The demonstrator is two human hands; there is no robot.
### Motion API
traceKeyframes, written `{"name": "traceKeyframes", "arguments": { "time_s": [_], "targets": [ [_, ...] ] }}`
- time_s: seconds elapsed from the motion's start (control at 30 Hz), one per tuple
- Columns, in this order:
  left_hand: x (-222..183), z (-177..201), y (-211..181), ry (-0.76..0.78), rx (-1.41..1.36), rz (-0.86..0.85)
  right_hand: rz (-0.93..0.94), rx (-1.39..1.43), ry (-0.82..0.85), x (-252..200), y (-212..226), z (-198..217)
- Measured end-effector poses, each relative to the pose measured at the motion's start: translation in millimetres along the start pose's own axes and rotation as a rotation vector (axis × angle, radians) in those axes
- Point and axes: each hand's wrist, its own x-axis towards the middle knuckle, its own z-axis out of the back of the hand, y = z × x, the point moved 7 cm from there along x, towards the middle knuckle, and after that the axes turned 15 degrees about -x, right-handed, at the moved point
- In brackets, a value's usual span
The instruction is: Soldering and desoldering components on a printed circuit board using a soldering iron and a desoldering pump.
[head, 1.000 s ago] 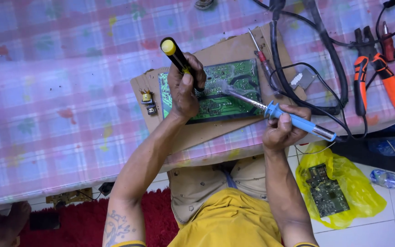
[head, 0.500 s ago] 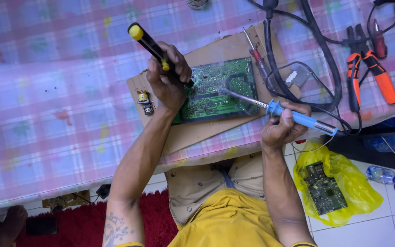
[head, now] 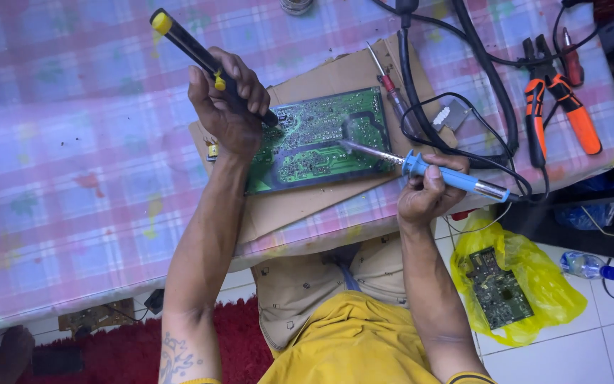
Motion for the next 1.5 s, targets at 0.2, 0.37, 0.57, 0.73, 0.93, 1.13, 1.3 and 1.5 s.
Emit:
{"name": "traceKeyframes", "arguments": {
  "time_s": [0.2, 0.37, 0.57, 0.73, 0.93, 1.13, 1.3, 1.5],
  "targets": [
    [-1, -5, 4, 0.048, 0.041, -0.007, -0.007, 0.061, 0.045, -1, 6, -5],
    [-12, -6, 21, 0.105, 0.252, 0.034, 0.258, 0.047, 0.381, -5, 34, -38],
    [-37, -61, 40, 0.369, 0.489, 0.154, 0.574, -0.218, 0.380, -5, 121, -94],
    [-27, -44, 33, 0.271, 0.642, 0.148, 0.713, -0.320, 0.318, -11, 134, -125],
    [-14, -69, 6, 0.191, 0.771, 0.178, 0.504, -0.264, 0.622, -42, 112, -139],
    [13, -117, -30, 0.359, 0.830, 0.151, 0.783, -0.491, 1.135, -101, 115, -196],
    [10, -133, -26, 0.409, 0.796, 0.153, 0.937, -0.118, 1.155, -126, 120, -240],
    [7, -142, -29, 0.390, 0.817, 0.157, 0.546, -0.089, 1.395, -106, 139, -241]
  ]
}}
